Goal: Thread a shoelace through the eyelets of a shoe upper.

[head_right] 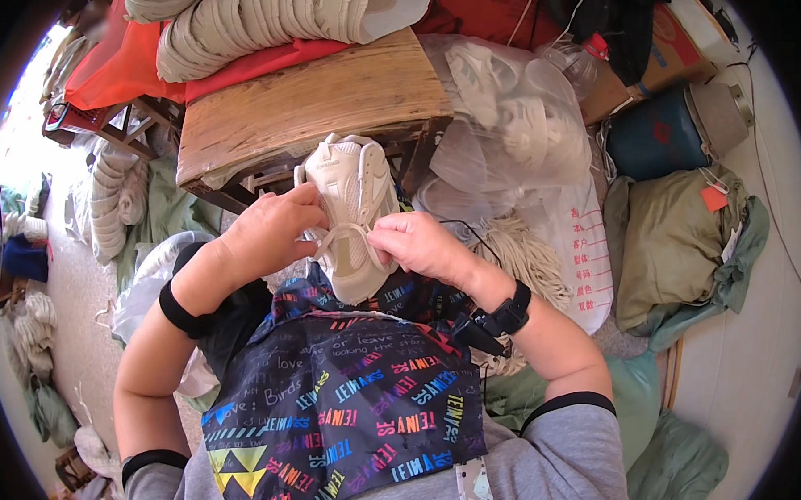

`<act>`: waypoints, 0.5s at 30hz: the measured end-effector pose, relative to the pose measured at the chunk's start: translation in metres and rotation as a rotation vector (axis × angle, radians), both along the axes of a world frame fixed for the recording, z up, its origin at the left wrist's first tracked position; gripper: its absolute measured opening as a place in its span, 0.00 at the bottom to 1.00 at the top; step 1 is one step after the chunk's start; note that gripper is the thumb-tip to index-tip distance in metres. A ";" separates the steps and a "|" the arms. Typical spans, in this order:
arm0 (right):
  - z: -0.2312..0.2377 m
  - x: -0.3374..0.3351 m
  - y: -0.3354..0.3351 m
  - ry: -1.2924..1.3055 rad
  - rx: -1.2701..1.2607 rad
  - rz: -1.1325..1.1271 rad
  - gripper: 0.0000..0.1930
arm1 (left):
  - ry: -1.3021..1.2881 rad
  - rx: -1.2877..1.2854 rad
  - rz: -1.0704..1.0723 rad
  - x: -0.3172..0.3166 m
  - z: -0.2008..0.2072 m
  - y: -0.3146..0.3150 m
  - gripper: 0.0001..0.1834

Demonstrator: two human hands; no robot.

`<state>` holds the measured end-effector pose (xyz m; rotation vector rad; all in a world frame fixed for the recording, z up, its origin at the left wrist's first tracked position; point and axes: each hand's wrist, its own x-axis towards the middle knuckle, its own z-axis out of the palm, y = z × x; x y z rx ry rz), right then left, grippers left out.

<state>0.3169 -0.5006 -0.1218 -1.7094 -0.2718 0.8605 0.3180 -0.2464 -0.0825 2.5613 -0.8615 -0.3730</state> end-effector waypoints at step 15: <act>0.002 0.006 0.012 0.112 -0.012 -0.088 0.17 | -0.153 0.009 -0.007 0.004 -0.015 -0.006 0.11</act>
